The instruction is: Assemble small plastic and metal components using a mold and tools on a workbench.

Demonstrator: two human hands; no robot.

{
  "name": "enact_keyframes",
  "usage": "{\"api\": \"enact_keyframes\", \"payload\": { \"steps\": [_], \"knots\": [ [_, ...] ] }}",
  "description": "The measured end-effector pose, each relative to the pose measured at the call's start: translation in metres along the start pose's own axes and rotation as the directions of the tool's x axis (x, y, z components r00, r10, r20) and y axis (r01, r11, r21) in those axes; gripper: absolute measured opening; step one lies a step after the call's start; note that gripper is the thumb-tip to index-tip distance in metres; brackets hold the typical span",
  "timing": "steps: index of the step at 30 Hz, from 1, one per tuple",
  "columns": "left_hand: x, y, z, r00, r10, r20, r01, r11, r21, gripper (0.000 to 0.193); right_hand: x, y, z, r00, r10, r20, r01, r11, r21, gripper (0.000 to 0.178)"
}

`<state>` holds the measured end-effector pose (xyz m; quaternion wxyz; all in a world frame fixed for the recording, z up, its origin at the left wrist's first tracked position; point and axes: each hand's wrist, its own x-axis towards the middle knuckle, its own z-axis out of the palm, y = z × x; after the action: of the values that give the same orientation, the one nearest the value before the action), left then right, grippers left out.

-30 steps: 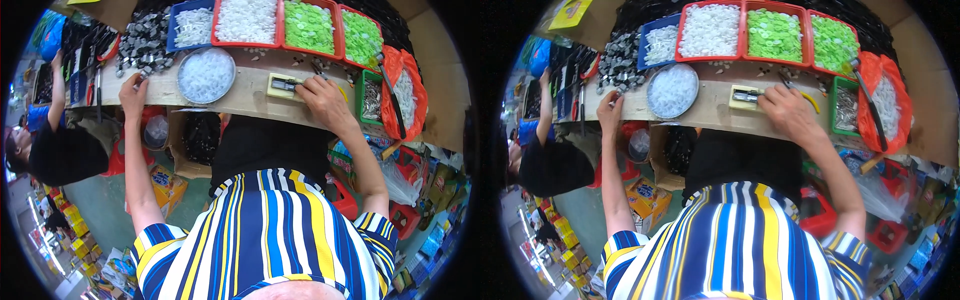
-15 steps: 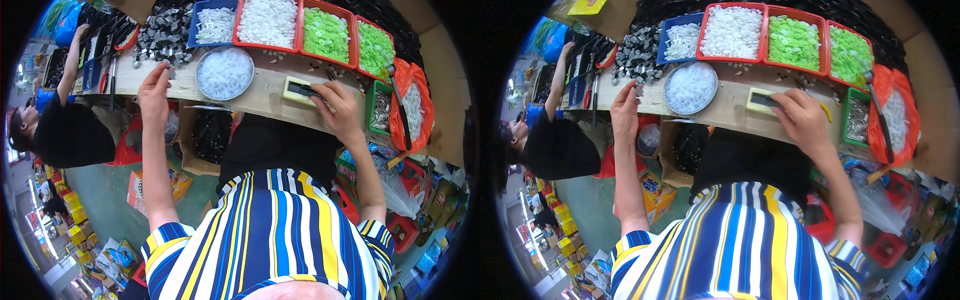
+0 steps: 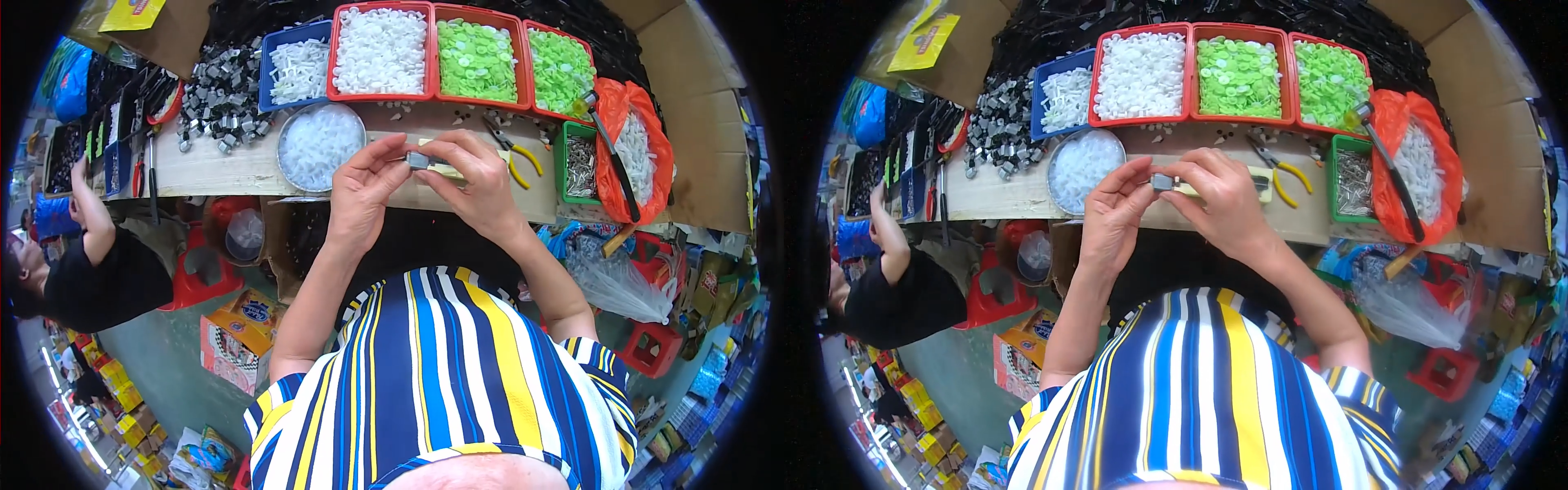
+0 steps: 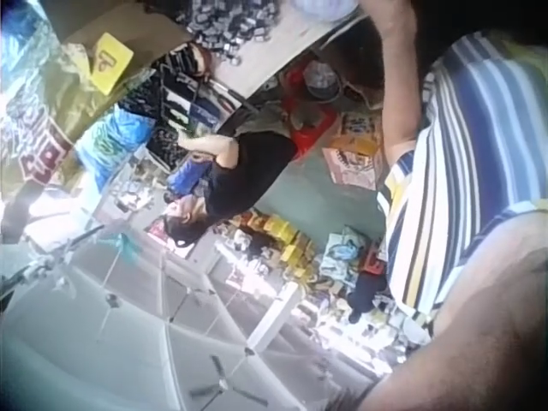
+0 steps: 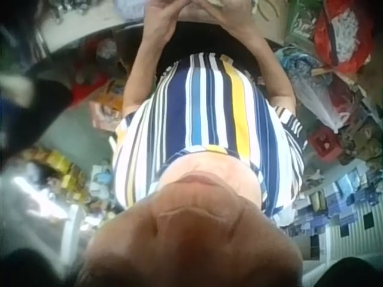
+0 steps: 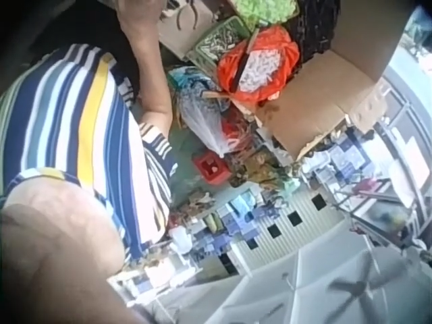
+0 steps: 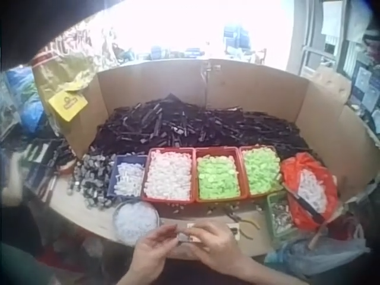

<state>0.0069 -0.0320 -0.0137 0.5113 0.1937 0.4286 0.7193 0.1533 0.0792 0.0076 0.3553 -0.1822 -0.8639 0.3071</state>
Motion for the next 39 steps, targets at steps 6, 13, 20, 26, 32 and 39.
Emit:
{"api": "enact_keyframes", "payload": {
  "steps": [6,13,20,26,32,39],
  "knots": [
    [0.013,-0.011,-0.005,0.963,0.261,0.071,-0.254,0.781,0.571,0.029,-0.012,0.041,-0.003,0.996,0.085,0.006,-0.085,0.996,-0.036,0.026],
    [0.022,-0.021,0.006,0.859,0.375,0.348,-0.462,0.276,0.843,0.024,-0.018,0.054,0.008,0.994,0.105,0.002,-0.105,0.991,-0.079,0.024],
    [0.035,-0.03,-0.001,0.727,0.355,0.588,-0.643,0.054,0.764,0.028,-0.018,0.059,0.008,0.993,0.115,0.041,-0.112,0.992,-0.058,0.019],
    [0.037,-0.031,-0.007,0.675,0.274,0.685,-0.689,-0.098,0.718,0.03,-0.02,0.059,0.006,0.986,0.142,0.09,-0.137,0.989,-0.059,0.02],
    [0.027,-0.026,0.0,0.657,0.239,0.715,-0.674,-0.24,0.699,0.038,-0.022,0.057,-0.001,0.99,0.084,0.111,-0.072,0.991,-0.11,0.025],
    [0.035,-0.005,-0.01,0.803,0.155,0.576,-0.595,0.135,0.793,0.033,-0.04,0.055,-0.08,0.97,0.192,-0.153,-0.232,0.917,-0.324,0.023]
  ]
}}
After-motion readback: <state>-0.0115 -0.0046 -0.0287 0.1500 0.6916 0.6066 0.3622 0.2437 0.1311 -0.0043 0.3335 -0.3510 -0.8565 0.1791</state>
